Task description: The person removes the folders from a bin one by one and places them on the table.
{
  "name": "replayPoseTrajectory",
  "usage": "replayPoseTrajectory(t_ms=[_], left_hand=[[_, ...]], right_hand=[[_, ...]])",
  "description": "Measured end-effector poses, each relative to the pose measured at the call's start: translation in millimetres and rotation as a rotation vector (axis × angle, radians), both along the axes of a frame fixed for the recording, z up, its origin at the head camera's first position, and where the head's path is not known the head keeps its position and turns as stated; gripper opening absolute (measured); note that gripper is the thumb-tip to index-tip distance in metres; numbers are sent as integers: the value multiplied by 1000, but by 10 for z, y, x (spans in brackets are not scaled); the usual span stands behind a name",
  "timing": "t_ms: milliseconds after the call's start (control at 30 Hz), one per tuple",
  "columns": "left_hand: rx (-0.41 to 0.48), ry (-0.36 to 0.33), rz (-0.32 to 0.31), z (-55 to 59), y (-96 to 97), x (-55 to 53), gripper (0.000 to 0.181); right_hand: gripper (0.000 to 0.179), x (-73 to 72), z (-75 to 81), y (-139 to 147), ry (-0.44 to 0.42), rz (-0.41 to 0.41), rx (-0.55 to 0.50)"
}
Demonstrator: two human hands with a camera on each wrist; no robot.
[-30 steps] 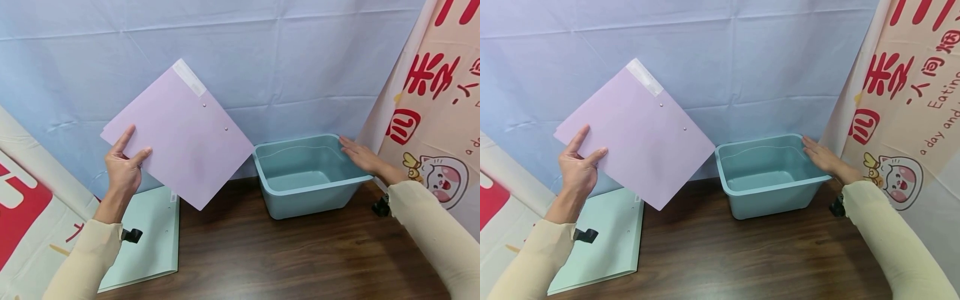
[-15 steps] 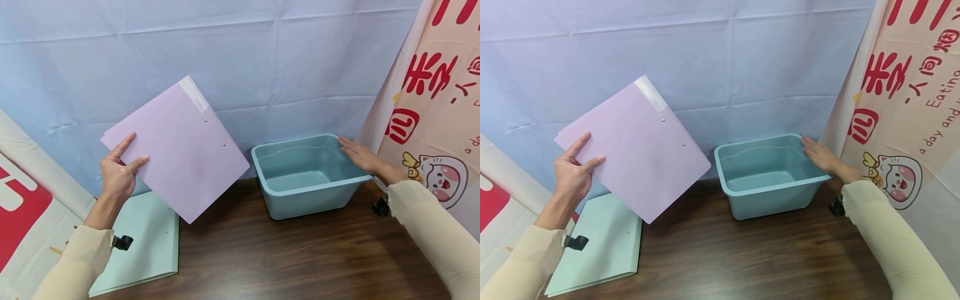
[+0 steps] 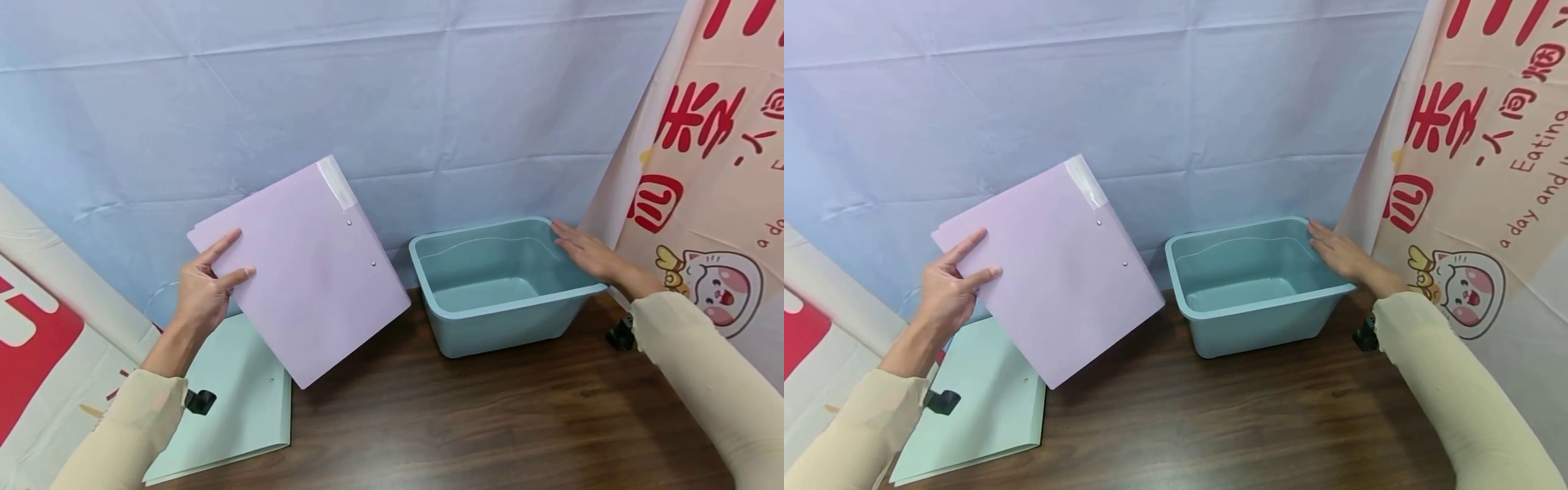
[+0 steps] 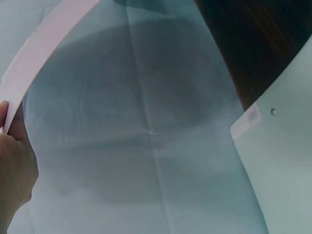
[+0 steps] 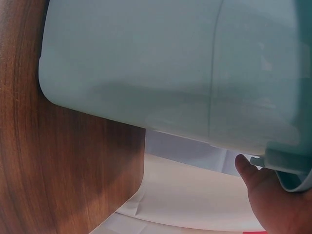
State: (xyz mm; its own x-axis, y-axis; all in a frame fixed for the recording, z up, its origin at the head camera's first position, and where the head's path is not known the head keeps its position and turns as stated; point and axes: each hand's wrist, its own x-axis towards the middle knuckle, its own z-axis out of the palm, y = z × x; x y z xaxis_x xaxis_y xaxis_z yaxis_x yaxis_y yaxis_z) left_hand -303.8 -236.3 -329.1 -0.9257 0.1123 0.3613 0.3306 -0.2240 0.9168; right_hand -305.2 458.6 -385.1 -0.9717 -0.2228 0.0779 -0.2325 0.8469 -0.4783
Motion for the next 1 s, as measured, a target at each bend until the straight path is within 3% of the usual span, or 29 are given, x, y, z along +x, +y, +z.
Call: replayPoseTrajectory(t_ms=[433,700,1000], left_hand=[[-154,-98,-41,-269,81,-80,78],[-257,-140,-67,-451,144,-126,78],[-384,-173,-75,-528,213,-177,78]], right_hand=[[62,-17,-18,18,-7,-11,7],[68,-53,-137,121,47,50,-63],[61,-21,8,-1,-21,-18,2]])
